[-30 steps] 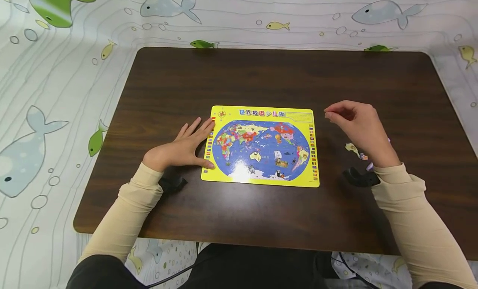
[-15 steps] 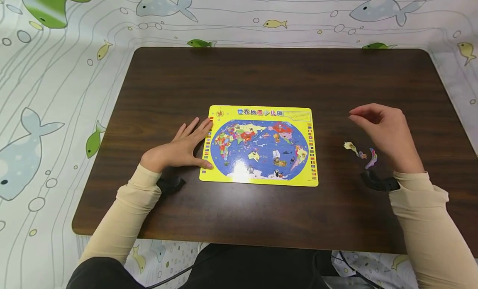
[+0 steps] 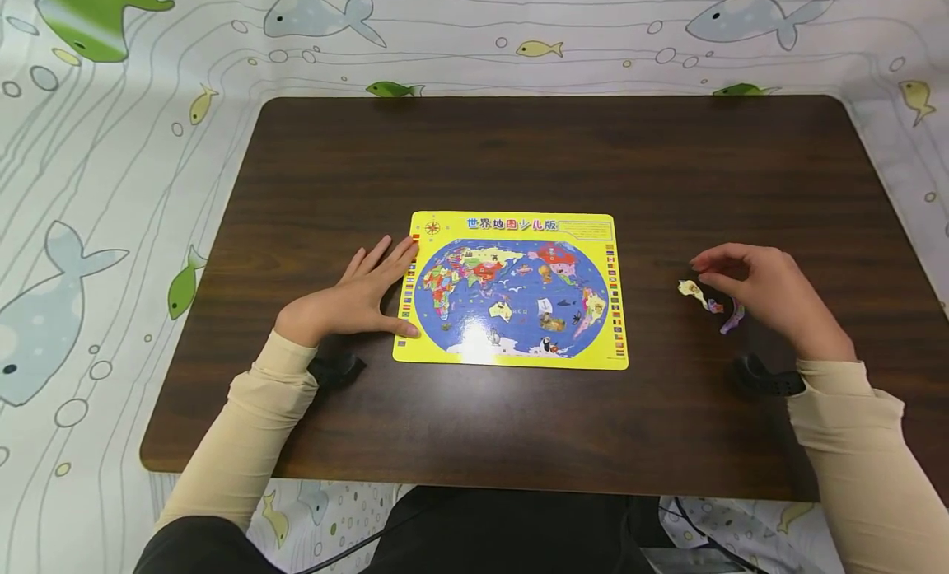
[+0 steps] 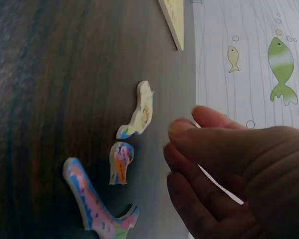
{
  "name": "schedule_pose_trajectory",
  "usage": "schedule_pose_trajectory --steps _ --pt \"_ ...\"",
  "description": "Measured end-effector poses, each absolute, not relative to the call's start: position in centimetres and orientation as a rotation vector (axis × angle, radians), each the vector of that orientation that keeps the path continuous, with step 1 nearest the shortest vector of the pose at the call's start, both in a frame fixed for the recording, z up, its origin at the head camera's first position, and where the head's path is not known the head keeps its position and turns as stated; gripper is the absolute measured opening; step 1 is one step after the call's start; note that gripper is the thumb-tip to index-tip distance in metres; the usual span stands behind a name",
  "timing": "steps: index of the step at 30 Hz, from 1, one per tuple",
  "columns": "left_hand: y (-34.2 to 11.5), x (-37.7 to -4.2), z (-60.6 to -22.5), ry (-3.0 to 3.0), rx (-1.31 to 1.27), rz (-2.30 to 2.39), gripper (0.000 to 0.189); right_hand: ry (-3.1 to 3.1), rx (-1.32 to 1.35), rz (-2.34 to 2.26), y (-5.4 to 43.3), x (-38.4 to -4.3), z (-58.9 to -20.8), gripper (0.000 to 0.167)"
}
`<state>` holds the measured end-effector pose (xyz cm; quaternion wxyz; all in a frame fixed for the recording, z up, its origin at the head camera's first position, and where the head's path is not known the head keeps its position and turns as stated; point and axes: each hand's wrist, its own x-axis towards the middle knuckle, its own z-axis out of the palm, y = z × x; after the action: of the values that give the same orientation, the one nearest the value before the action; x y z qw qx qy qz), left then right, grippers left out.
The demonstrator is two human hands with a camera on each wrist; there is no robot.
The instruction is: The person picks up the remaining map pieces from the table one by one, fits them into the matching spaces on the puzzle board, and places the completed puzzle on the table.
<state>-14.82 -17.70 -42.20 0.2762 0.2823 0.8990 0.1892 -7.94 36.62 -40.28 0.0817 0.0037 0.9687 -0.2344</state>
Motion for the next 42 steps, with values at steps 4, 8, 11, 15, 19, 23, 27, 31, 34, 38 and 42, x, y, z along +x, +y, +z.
schedule_pose_trajectory --steps 4,8,11,15,19,23,27,31,34,38,42 --pt "-17.7 -14.9 -42.2 2.415 0.761 0.504 0.128 2.886 -0.013 -0.638 36.7 -7.9 -40.5 0.027" --pt "-17.7 -14.9 -42.2 2.417 0.757 0.5 0.129 2.892 -0.015 -0.623 36.6 -7.9 -40.5 0.027" --pt "-17.7 -14.9 -42.3 2.419 0.755 0.498 0.129 2.894 -0.014 -0.617 36.6 -7.8 -40.5 0.026" --pt "-17.7 -14.9 -42.4 2.421 0.756 0.5 0.128 2.897 0.011 -0.59 36.6 -7.3 -40.5 0.027" --pt "-17.8 -14.9 -42.3 2.416 0.755 0.5 0.128 2.883 0.061 -0.561 36.5 -6.5 -40.5 0.031" --pt "-17.8 -14.9 -42.4 2.417 0.752 0.501 0.129 2.901 0.09 -0.545 36.1 -5.9 -40.7 0.032" --pt "-17.7 -15.0 -42.5 2.416 0.747 0.504 0.129 2.939 0.076 -0.549 35.7 -5.5 -40.9 0.028" --pt "-17.7 -15.0 -42.5 2.41 0.746 0.506 0.129 2.921 0.091 -0.569 35.4 -5.2 -40.8 0.028" --pt "-17.7 -15.1 -42.5 2.408 0.747 0.503 0.129 2.894 0.114 -0.569 35.3 -5.4 -40.3 0.03" --pt "-17.9 -15.2 -42.5 2.416 0.747 0.496 0.129 2.931 0.043 -0.583 35.2 -6.5 -39.8 0.024" --pt "-17.8 -15.1 -42.4 2.411 0.754 0.501 0.128 2.953 -0.079 -0.592 35.3 -7.4 -39.9 0.022"
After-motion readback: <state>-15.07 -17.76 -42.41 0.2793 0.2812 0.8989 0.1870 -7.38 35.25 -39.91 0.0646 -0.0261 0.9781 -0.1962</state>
